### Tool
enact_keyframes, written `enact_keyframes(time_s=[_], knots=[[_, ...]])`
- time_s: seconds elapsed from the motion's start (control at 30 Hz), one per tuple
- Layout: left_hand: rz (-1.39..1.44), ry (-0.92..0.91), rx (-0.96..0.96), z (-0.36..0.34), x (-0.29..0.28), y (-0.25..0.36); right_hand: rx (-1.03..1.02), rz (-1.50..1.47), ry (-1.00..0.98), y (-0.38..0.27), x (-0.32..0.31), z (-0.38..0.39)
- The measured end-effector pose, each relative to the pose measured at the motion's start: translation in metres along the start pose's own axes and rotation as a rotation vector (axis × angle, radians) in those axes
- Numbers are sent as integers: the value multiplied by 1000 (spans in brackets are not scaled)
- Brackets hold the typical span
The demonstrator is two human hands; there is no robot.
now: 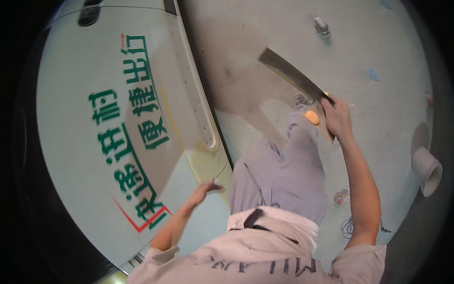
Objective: The person applies body filler to a white car panel using a yellow spreader and a metal backing plate. They smooth the filler across the surface, then walk to a bucket, scoop more filler, and continue spreading it on the panel.
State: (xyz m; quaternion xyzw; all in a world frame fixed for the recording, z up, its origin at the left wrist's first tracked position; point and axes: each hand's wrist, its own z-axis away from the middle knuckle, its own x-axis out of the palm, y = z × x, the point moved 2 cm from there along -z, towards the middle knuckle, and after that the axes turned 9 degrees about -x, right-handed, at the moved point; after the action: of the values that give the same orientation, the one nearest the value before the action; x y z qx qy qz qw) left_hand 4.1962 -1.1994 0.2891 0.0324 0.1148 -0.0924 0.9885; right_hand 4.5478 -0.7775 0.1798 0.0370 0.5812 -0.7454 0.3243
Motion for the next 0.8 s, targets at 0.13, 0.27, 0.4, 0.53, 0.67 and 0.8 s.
enact_keyframes(time_s=[0.13,0.27,0.4,0.53,0.67,0.8], knots=[[-1238,252,91,-122,-83,72,69,-248,-74,-11,89,-113],[-1694,30,-16,-203,-168,97,176,-375,-163,-8,154,-160],[-1826,54,48,-256,-265,159,233,-332,-154,-6,203,-169],[-1767,162,28,-271,-350,268,397,-416,-147,-4,247,-163],[-1879,469,12,-284,-410,356,497,-426,-225,0,280,-154],[-1970,491,-73,-281,-383,320,500,-416,-244,-1,302,-149]])
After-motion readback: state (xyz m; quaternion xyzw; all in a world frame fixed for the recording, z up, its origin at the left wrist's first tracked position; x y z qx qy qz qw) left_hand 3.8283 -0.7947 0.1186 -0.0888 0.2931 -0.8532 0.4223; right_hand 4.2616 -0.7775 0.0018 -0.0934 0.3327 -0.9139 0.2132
